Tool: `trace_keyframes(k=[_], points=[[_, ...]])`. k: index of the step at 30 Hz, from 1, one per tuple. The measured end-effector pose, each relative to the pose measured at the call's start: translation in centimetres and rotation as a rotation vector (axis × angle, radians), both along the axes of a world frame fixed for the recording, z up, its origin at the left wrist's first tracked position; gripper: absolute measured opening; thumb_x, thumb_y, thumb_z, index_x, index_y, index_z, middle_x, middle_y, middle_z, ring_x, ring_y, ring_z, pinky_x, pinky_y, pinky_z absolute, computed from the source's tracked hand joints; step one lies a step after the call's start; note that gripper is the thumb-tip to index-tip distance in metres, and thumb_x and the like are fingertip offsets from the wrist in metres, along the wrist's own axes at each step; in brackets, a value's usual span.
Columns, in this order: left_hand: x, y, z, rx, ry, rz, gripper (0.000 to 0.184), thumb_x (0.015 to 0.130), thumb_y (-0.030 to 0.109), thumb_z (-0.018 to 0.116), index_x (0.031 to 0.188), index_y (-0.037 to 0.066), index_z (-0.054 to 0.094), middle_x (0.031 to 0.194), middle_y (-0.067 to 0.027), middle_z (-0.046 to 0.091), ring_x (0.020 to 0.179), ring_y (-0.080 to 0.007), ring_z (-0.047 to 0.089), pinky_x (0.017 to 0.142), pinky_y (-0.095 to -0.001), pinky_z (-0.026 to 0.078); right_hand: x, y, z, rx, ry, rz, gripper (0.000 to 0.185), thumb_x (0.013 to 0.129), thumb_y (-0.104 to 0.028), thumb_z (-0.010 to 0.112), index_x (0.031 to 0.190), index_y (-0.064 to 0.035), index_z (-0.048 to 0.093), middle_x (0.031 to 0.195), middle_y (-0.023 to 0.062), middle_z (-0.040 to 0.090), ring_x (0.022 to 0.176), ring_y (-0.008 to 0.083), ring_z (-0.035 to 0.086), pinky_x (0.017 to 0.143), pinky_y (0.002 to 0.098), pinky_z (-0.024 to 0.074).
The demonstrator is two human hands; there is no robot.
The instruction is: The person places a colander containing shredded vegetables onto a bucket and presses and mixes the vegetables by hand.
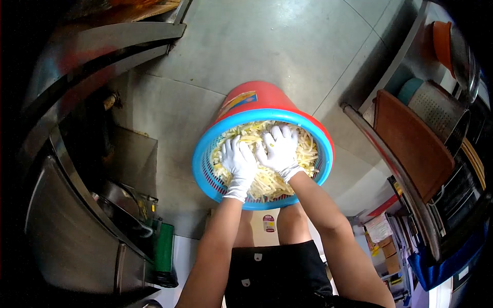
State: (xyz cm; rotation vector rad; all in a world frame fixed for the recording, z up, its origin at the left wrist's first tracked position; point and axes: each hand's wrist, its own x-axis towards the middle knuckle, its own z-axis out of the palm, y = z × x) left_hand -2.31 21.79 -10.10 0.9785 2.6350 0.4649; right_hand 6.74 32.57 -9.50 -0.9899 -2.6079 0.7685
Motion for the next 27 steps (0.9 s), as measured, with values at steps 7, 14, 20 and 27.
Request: trace_keyframes(k=[7, 14, 20, 27], points=[[-0.14, -0.05, -0.02, 0.070, -0.033, 0.004, 0.026, 0.092, 0.023, 0.046, 0.099, 0.002, 0.059, 0.094, -0.0178, 0.060, 0.089, -0.0395, 0.057, 0.077, -0.0514, 0.045, -0.22, 0.21, 0.60, 0.024, -0.019, 0.002, 0.023, 0.067, -0.029, 0.067, 0.078, -0.0107, 0.061, 0.084, 0.0077, 0.053, 0.085, 0.0282, 0.051, 0.069, 0.0480, 0.0384], [-0.14, 0.01, -0.25, 0.067, -0.049, 0.031, 0.028, 0.094, 0.023, 0.044, 0.096, 0.001, 0.060, 0.095, -0.0188, 0.061, 0.090, -0.0399, 0.057, 0.078, -0.0514, 0.045, -0.45, 0.44, 0.48, 0.022, -0.015, 0.009, 0.021, 0.067, -0.029, 0.065, 0.077, -0.0107, 0.060, 0.082, 0.0070, 0.053, 0.086, 0.0282, 0.051, 0.070, 0.0469, 0.0394], [-0.13, 0.05, 0.07, 0.052, -0.061, 0.039, 0.029, 0.095, 0.024, 0.043, 0.096, 0.001, 0.061, 0.095, -0.0201, 0.062, 0.091, -0.0403, 0.058, 0.078, -0.0515, 0.046, -0.59, 0.49, 0.69, 0.045, -0.004, -0.002, 0.021, 0.066, -0.028, 0.064, 0.078, -0.0103, 0.061, 0.082, 0.0072, 0.053, 0.088, 0.0289, 0.051, 0.072, 0.0472, 0.0402], [-0.08, 0.39, 0.67, 0.072, -0.076, 0.058, 0.031, 0.097, 0.026, 0.041, 0.097, 0.002, 0.061, 0.095, -0.0202, 0.063, 0.091, -0.0409, 0.058, 0.079, -0.0523, 0.046, -0.47, 0.40, 0.90, 0.035, -0.016, -0.005, 0.022, 0.065, -0.026, 0.064, 0.078, -0.0085, 0.061, 0.086, 0.0093, 0.055, 0.090, 0.0298, 0.052, 0.075, 0.0485, 0.0409]])
